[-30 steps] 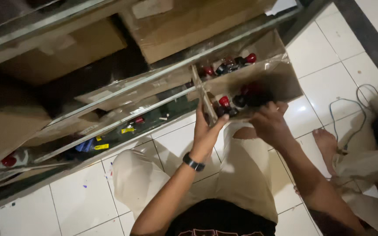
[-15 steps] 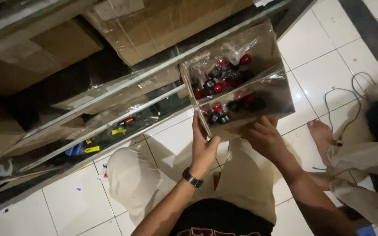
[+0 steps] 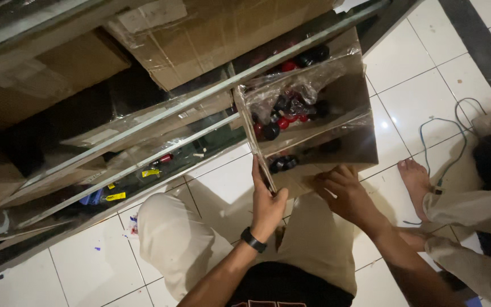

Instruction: The person squeezes a small bottle onto a green surface, then kneels to open a drawer and organize small bottles with red caps inside a plastic bag. The person handles the bottles and the drawer contents while kneeling on the floor.

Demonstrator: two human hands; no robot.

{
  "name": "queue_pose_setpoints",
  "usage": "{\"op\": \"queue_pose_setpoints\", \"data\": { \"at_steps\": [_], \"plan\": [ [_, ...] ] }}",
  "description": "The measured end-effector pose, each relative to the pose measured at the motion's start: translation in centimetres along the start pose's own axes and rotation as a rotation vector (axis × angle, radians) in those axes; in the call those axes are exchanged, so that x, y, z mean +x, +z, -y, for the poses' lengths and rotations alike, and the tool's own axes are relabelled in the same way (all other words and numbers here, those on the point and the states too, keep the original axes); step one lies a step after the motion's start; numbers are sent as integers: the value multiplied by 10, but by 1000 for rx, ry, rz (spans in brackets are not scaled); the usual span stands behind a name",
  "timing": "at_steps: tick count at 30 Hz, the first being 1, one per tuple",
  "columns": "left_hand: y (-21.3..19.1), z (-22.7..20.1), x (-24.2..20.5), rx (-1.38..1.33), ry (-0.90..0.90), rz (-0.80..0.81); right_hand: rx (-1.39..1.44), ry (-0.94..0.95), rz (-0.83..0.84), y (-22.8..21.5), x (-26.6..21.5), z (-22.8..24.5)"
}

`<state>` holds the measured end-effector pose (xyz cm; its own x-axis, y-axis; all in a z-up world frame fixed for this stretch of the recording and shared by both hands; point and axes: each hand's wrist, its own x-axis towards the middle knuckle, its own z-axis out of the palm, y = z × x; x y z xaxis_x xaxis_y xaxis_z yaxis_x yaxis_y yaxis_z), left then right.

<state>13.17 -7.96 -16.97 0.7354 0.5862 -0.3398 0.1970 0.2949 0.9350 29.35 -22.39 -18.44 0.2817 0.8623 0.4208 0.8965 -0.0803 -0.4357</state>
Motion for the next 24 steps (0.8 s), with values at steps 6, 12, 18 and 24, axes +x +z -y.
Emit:
{"op": "queue_pose_setpoints", "data": {
  "at_steps": [6, 12, 18, 24],
  "plan": [
    [-4, -31, -8, 21, 47, -2, 83, 59, 131, -29, 26, 14],
    [2, 36, -1, 52, 49, -11, -40, 38, 304, -23, 25, 8],
    [14, 26, -11, 107, -125, -44, -18, 39, 385, -7, -10, -17],
    [14, 37, -9, 136, -87, -61, -47, -27, 375, -2, -10, -17]
  ]
}}
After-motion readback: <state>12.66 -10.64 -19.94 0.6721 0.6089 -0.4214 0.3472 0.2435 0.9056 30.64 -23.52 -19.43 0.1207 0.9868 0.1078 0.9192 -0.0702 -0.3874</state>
